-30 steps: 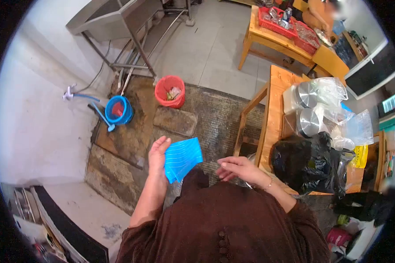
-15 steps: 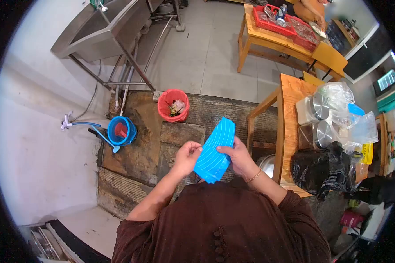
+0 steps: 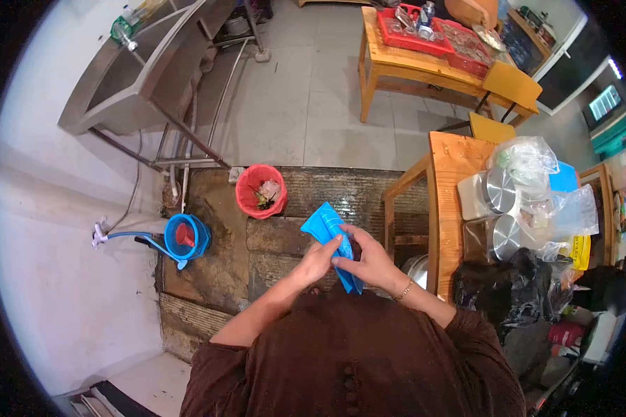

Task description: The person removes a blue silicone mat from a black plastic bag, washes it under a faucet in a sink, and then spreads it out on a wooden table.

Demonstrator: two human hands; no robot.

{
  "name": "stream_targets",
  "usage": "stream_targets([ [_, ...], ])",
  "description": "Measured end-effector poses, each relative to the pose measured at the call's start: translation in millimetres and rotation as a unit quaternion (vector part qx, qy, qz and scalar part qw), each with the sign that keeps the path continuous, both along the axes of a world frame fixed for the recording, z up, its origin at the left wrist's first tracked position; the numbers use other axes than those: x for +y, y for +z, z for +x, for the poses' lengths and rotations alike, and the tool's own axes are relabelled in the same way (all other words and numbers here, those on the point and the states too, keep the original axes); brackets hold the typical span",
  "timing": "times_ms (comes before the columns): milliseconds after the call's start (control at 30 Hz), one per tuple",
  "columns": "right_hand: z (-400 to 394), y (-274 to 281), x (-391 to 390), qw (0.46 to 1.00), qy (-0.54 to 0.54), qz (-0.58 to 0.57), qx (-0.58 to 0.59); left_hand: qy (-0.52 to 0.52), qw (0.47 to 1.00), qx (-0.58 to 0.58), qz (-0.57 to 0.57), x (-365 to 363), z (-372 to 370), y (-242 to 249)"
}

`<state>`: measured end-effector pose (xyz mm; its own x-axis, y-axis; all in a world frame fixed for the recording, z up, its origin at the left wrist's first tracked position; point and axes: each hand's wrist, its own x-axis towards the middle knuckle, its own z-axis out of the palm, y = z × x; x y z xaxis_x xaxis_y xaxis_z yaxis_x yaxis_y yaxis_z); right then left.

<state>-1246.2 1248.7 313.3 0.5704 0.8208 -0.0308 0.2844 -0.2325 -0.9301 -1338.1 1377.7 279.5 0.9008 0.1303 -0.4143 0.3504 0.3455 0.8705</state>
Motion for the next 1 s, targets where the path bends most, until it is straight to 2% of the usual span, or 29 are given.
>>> stream_targets([
  [33, 10, 4, -4, 0.996, -0.007, -0.027, 0.087, 0.017, 0.996, -0.025, -0.086, -1, 9, -1],
  [67, 19, 2, -6, 0.996, -0.013, -0.028, 0.085, 0.034, 0.983, -0.049, -0.171, -1, 19, -3],
  [100, 27, -1, -9, 0.992, -0.054, -0.019, 0.109, 0.046, 0.982, -0.052, -0.178, -2, 28, 7],
  [133, 34, -2, -12, 0.987, -0.094, -0.010, 0.133, 0.041, 0.981, -0.050, -0.181, -1, 37, 10],
  [200, 49, 6, -20, 0.989, -0.090, -0.007, 0.114, 0.015, 1.000, -0.003, 0.019, 5, 53, 11],
  [233, 55, 10, -24, 0.985, -0.120, -0.006, 0.127, 0.052, 0.999, -0.002, 0.015, 6, 59, 7],
  [267, 62, 12, -27, 0.979, -0.150, -0.003, 0.139, 0.047, 0.999, -0.002, 0.014, 9, 65, 10],
  [300, 72, 11, -31, 0.969, -0.178, 0.017, 0.169, 0.102, 0.995, -0.010, -0.014, 14, 70, 16],
  [333, 77, 25, -33, 0.930, -0.238, 0.052, 0.275, 0.159, 0.986, -0.018, -0.042, 20, 75, 20],
  [367, 87, 22, -39, 0.925, -0.252, 0.059, 0.280, 0.178, 0.981, -0.024, -0.069, 29, 78, 18],
  [433, 97, 17, -45, 0.917, -0.269, 0.067, 0.286, 0.148, 0.987, -0.020, -0.062, 42, 82, 24],
  [500, 97, 16, -45, 0.889, -0.271, 0.117, 0.351, 0.128, 0.989, -0.029, -0.065, 48, 89, 24],
  [633, 110, 10, -41, 0.876, -0.289, 0.143, 0.359, 0.116, 0.991, -0.022, -0.070, 55, 115, 45],
  [700, 120, 11, -43, 0.928, -0.250, 0.038, 0.274, 0.107, 0.990, -0.031, -0.081, 55, 131, 56],
  [733, 122, 14, -40, 0.926, -0.257, 0.041, 0.272, 0.114, 0.989, -0.019, -0.087, 54, 140, 61],
  [767, 122, 17, -35, 0.953, -0.274, -0.036, 0.126, 0.123, 0.988, -0.007, -0.093, 54, 150, 66],
  [800, 124, 18, -31, 0.952, -0.283, -0.113, -0.022, 0.118, 0.989, -0.006, -0.094, 56, 159, 70],
  [833, 129, 14, -27, 0.946, -0.254, -0.157, -0.123, 0.114, 0.991, 0.019, -0.072, 58, 169, 74],
  [867, 135, 16, -20, 0.945, -0.258, -0.158, -0.122, 0.110, 0.992, 0.043, -0.051, 61, 180, 75],
  [933, 149, 31, 4, 0.984, -0.094, -0.134, -0.071, 0.098, 0.994, 0.040, -0.021, 66, 199, 57],
  [967, 155, 41, 21, 0.993, -0.065, -0.063, 0.073, 0.091, 0.995, 0.037, 0.009, 70, 209, 49],
  [1000, 159, 42, 40, 0.972, -0.021, 0.048, 0.229, 0.092, 0.995, 0.035, 0.010, 72, 219, 46],
])
